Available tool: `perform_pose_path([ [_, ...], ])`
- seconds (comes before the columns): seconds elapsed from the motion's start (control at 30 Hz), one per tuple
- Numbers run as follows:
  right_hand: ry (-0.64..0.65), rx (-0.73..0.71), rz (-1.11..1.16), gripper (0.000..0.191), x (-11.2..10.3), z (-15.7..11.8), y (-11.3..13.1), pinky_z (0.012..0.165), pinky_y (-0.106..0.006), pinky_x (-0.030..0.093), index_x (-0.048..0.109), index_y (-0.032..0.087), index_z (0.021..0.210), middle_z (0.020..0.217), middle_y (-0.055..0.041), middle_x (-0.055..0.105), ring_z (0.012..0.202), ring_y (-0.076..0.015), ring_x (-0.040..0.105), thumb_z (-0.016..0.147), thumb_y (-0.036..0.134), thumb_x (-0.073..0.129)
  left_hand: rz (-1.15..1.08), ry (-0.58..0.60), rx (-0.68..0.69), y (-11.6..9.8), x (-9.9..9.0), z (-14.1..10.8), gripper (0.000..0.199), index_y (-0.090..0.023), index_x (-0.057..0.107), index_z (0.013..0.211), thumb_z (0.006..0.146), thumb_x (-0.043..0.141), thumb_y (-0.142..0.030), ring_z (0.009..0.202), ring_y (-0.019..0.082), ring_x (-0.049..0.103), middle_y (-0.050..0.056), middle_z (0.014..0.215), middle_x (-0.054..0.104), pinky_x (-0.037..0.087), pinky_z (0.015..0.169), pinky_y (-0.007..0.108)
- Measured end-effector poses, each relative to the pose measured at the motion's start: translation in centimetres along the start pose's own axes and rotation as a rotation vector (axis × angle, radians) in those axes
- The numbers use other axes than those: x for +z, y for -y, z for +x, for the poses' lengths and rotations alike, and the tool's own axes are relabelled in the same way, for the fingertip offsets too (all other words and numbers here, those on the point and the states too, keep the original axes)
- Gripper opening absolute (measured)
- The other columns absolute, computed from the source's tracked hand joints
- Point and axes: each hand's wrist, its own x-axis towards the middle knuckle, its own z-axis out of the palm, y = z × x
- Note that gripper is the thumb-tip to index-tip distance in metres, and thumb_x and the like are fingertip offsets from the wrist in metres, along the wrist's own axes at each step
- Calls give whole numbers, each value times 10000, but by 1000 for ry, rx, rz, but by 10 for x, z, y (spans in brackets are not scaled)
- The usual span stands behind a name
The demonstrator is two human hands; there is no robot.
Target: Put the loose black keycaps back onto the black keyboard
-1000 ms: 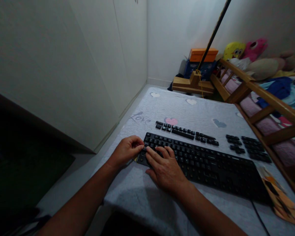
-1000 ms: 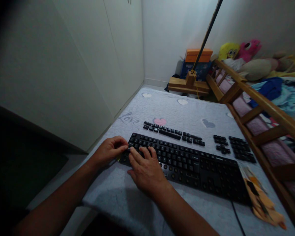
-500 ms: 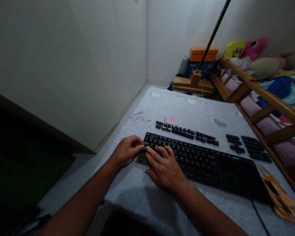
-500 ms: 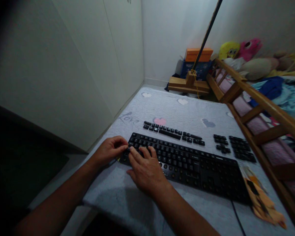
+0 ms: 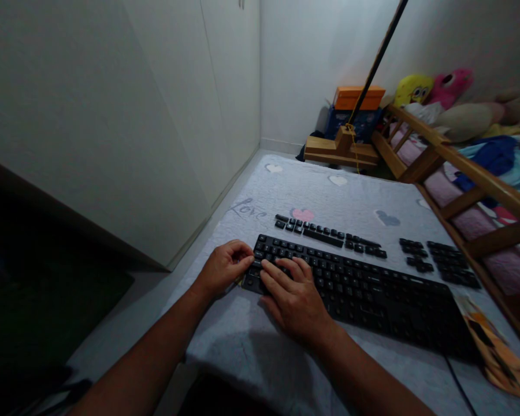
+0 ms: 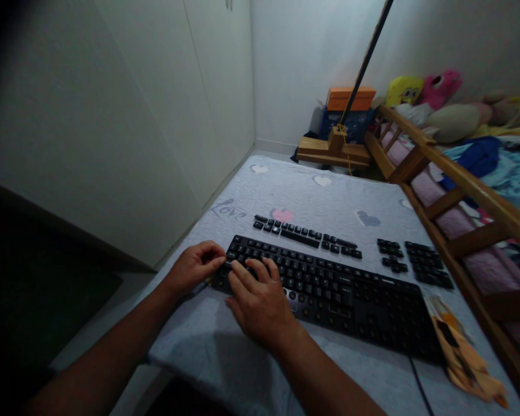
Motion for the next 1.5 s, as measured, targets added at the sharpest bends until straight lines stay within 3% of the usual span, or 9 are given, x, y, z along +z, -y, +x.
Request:
perform_pose_path([
  [0.27,-123,48,-25,268,-16,-4,-7,1091,-487,294,660,194,1186,1300,-49,665,1163,-257,509,941,248,566,19,-22,7,1,2,0,158,-163,661,797,788,658,-320,723,147,587,20,764,625,468,663,250],
  [0.53,-10,91,-7,186,-11,-4,-7,1069,-489,315,676,208,1087,1209,-44,701,1108,-252,528,921,258,607,62,-18,29,5,5,0,111,-170,656,792,774,652,-280,722,147,588,15,771,619,468,670,257],
  [0.7,-56,71,20,169,-17,-5,-7,1037,-473,361,684,196,1062,1183,-46,711,1071,-247,534,929,246,594,146,-74,63,-9,-4,7,93,-175,657,798,803,617,-257,741,153,587,22,803,633,463,686,273],
  [0.87,-181,82,12,184,-38,-7,-17,975,-451,420,690,175,1066,1145,-66,723,1054,-251,552,932,206,567,238,-106,145,-33,-14,33,123,-168,680,839,824,599,-259,743,152,595,35,849,660,467,684,276],
  [1.1,-231,140,-106,179,-68,-27,-55,948,-465,449,692,165,1042,1104,-97,715,1046,-257,576,938,203,552,421,37,217,-48,0,95,209,-166,713,985,817,588,-156,794,143,619,54,963,688,485,762,276],
  [1.3,-298,178,-157,158,-58,-41,-70,909,-463,463,678,140,1030,1052,-106,712,1001,-263,568,928,167,561,542,204,183,-46,18,142,249,-141,736,1021,820,594,-173,832,167,638,84,985,718,475,790,281],
  [1.5,-311,186,-117,153,-53,-42,-70,898,-457,462,674,145,1026,1028,-99,709,973,-254,563,919,144,565,562,425,99,-37,21,169,278,-129,764,986,753,618,-171,794,175,637,81,908,751,432,725,262],
])
